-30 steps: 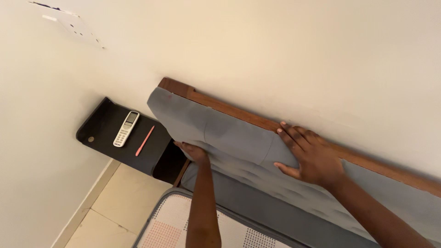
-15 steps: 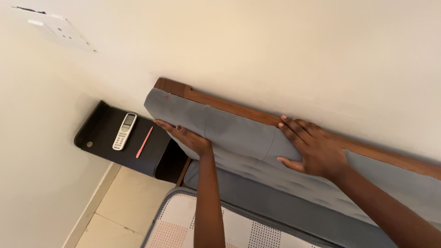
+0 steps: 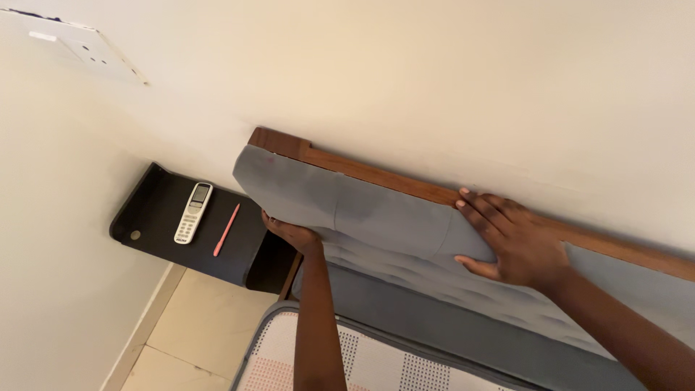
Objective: The person pushes and adjusts a grey upholstered headboard against a wall by hand, pressing on the wooden frame and the tufted fabric to align it behind a mattress.
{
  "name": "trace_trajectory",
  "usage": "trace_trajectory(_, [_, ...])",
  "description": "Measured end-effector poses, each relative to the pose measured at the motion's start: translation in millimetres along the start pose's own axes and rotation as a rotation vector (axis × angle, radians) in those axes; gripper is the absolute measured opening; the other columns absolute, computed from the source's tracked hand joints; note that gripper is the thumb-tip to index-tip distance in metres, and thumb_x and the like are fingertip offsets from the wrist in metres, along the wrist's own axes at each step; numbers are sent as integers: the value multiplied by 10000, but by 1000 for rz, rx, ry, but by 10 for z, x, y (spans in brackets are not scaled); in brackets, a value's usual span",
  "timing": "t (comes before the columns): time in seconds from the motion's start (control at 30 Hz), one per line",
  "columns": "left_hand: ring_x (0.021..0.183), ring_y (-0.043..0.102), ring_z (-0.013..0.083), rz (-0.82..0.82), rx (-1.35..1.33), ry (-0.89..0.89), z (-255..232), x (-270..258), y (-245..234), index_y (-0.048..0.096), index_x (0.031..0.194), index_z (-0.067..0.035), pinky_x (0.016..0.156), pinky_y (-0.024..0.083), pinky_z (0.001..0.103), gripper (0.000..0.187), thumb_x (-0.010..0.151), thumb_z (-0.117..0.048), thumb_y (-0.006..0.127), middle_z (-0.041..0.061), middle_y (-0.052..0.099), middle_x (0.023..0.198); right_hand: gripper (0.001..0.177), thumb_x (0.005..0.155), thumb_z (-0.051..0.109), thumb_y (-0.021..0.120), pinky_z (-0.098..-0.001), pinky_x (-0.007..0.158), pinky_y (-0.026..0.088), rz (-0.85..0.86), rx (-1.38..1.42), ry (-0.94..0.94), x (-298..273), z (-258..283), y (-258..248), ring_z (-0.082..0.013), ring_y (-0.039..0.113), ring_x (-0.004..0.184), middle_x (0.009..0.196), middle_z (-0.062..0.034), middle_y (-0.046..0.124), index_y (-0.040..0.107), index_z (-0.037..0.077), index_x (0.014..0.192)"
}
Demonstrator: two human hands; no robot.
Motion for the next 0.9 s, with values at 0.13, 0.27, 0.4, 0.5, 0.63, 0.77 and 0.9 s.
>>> trace_trajectory(0.13, [1306,516,331,29,-76,-141,514,12,-118,402,1486,49,1133,430,442,691,1126,-510,217,242,478,1436,899,843,701,506,-452,1168,343,-16,-1,-4,5,3,-28,-287,453,1365,1523,-132,467,484,31,1442])
trace_trajectory(0.27, [1285,509,307,95,-274,-729,812,153,-295,426,1488,-54,1106,390,435,695,1042,-557,248,142,516,1425,847,883,660,534,-447,1169,361,-81,16,-26,4,23,-92,-289,476,1362,1508,-143,499,517,11,1427])
trace_trajectory(0.4, [1334,455,271,137,-240,-1164,400,283,-414,367,1525,-141,1140,353,453,705,1031,-636,287,45,435,1512,862,863,667,537,-452,1174,358,-78,15,-26,11,27,-88,-293,478,1375,1503,-144,501,524,8,1418])
trace_trajectory(0.5, [1356,508,259,211,-321,-496,-510,826,-268,482,1470,-30,1156,398,422,621,1082,-491,331,119,527,1479,859,861,671,534,-450,1170,351,-65,11,-14,1,12,-85,-285,476,1370,1501,-131,505,523,22,1422])
trace_trajectory(0.63, [1170,644,263,374,-32,7,-1500,1208,78,646,1307,19,1059,492,417,558,1143,-424,349,134,669,1267,856,870,673,520,-448,1175,341,-56,17,-5,-5,24,-70,-288,466,1378,1503,-134,498,500,30,1435])
trace_trajectory(0.77, [1003,681,240,273,-212,-77,-1420,1159,158,618,1221,64,906,567,398,556,1109,-418,363,175,688,1117,855,882,671,508,-446,1184,328,-80,12,-17,-10,23,-62,-299,445,1396,1523,-140,482,484,26,1443])
trace_trajectory(0.9, [952,627,256,160,-183,-148,-683,932,10,596,1155,90,882,537,380,582,1170,-422,319,187,674,1082,857,874,674,503,-452,1182,317,-47,7,-13,-20,24,-43,-296,434,1399,1520,-137,481,495,21,1430])
Point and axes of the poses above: each hand's wrist, its own x-axis towards the middle knuckle, its own y-axis out of the palm, z = x × y, the point moved 3 cm from there along x, towards the middle knuckle
